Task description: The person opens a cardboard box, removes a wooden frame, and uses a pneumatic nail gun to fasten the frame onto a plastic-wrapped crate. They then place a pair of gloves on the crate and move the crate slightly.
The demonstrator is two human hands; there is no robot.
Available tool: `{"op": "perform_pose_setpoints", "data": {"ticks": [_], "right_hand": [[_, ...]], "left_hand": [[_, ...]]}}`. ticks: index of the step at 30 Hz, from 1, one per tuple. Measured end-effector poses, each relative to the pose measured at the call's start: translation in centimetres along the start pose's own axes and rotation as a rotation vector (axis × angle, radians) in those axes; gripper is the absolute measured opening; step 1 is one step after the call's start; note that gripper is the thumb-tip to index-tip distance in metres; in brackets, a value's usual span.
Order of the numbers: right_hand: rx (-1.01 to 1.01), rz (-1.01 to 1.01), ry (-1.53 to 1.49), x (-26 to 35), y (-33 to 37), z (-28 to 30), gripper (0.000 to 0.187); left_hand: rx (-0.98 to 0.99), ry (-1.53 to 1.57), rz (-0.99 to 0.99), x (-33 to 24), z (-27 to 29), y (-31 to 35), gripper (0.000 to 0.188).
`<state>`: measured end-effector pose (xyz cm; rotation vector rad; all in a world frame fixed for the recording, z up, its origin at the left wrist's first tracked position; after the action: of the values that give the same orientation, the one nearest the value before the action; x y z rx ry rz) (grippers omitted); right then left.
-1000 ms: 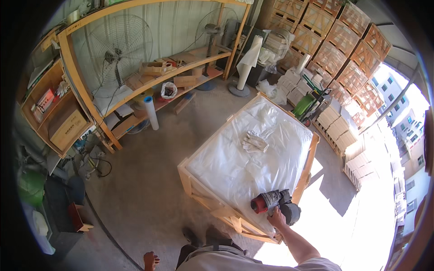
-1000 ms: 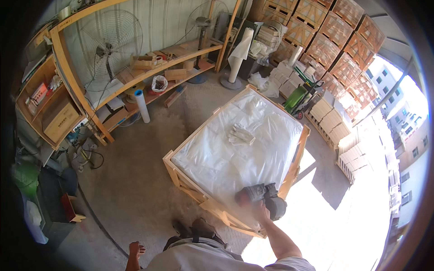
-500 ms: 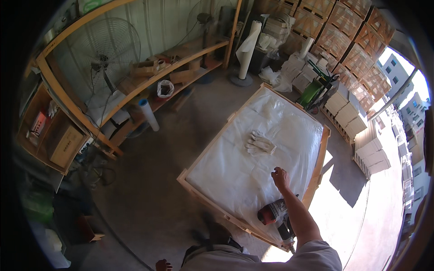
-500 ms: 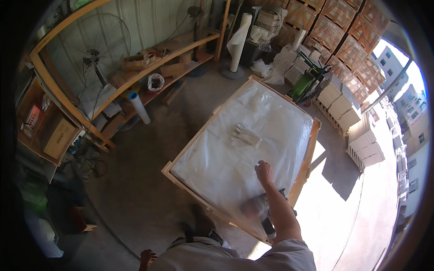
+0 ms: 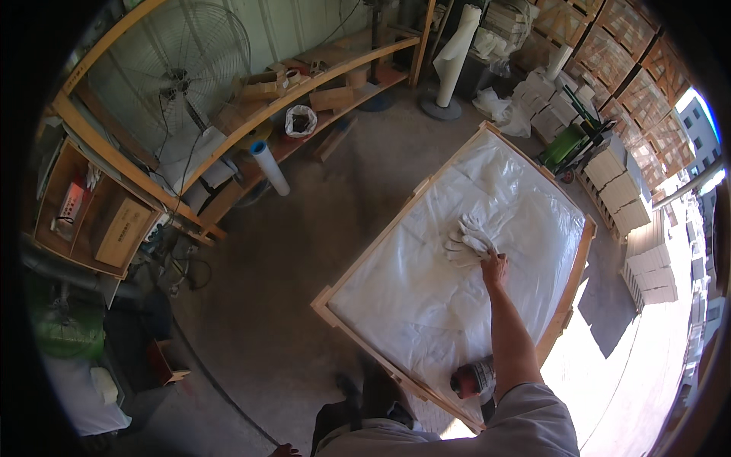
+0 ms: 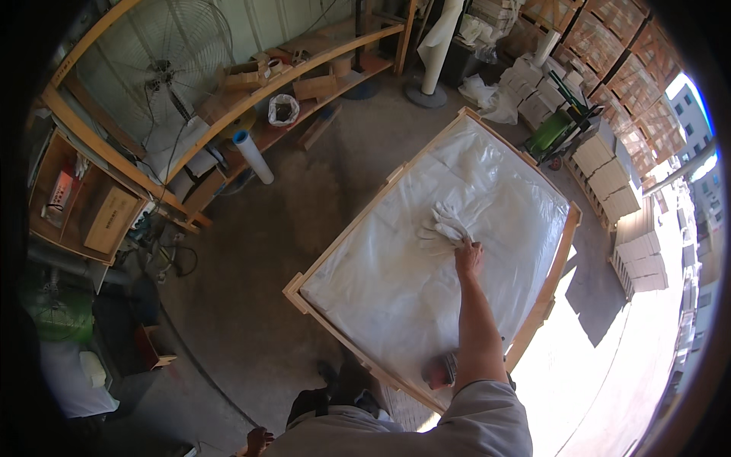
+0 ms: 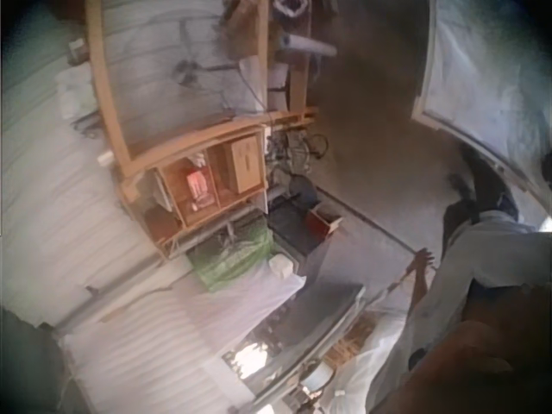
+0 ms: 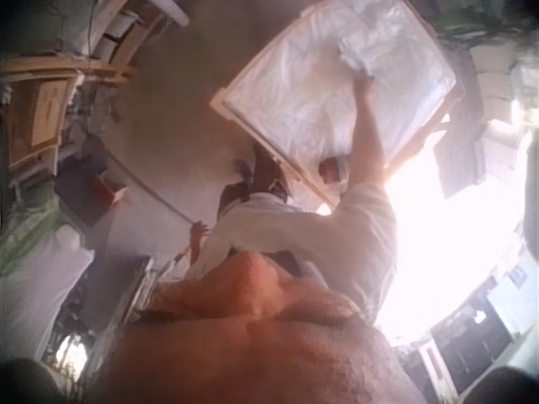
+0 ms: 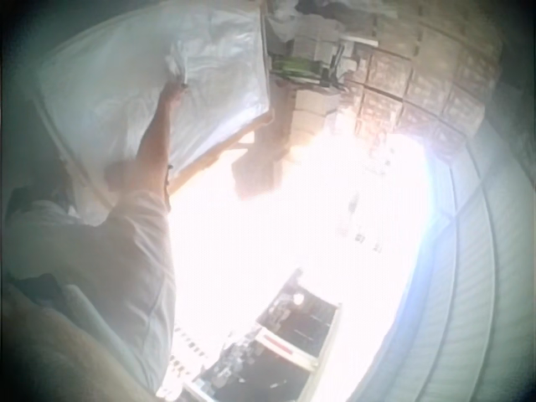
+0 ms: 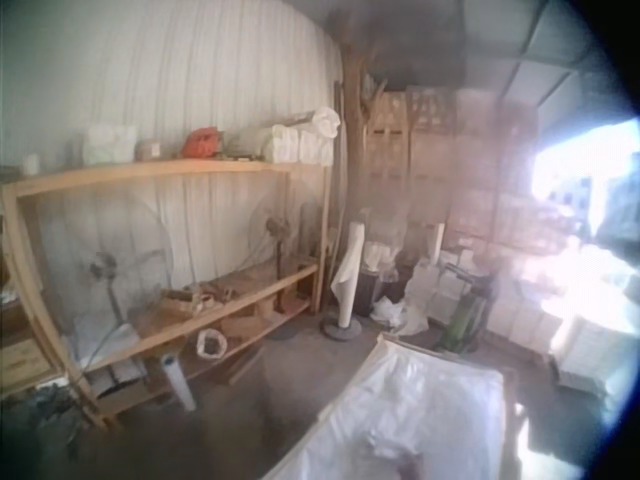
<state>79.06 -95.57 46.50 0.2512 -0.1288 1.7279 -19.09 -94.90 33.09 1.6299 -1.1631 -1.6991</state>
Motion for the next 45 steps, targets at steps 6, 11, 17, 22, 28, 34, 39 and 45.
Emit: {"op": "perform_pose_setpoints", "data": {"ticks": [6, 11, 17, 22, 28, 34, 39, 45], "right_hand": [[0.12, 0.014, -0.227, -1.0, -2.7, -1.2, 0.038], [0.663, -0.012, -1.425, 4.1, 1.6, -1.0, 0.043], [1.414, -0.137, -1.908, 15.7, 13.6, 1.7, 0.055], [1.205, 0.084, -1.452, 21.1, 19.4, -1.9, 0.039], [1.58, 0.047, -1.49, 30.7, 32.8, -2.3, 0.044], [1.235, 0.276, -0.815, 36.2, 50.8, -9.5, 0.021], [1.202, 0.998, -0.182, 43.4, 71.5, -14.3, 0.032], [1.108, 1.778, -0.005, 45.0, 94.8, -7.0, 0.037]], "left_hand": [[-0.234, -0.21, 0.172, 0.3, 0.7, -1.9, 0.035], [-0.195, -0.215, 0.265, 0.9, 0.3, -3.7, 0.034], [-0.198, -0.152, 0.149, 2.3, 0.7, -5.0, 0.036], [-0.19, -0.074, 0.044, 1.3, 1.0, -4.0, 0.029], [-0.276, 0.009, -0.053, -1.9, 5.0, -3.1, 0.033], [-0.453, -0.109, -0.231, -6.2, 10.6, -0.8, 0.037], [-0.386, -0.12, -0.417, -14.3, 11.1, 2.7, 0.036], [-0.312, 0.776, -0.49, -20.7, 12.7, 7.3, 0.034]]}}
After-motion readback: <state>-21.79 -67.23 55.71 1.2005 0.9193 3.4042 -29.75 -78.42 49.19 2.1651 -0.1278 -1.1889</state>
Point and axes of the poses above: each hand's wrist, its own y-axis away from the middle knuckle, its own z-axis out of the back of the hand, x = y × z, the point moved 7 cm from there along -y, towards the middle knuckle, and after that the axes turned 8 degrees about -z, right-handed, at the moved point
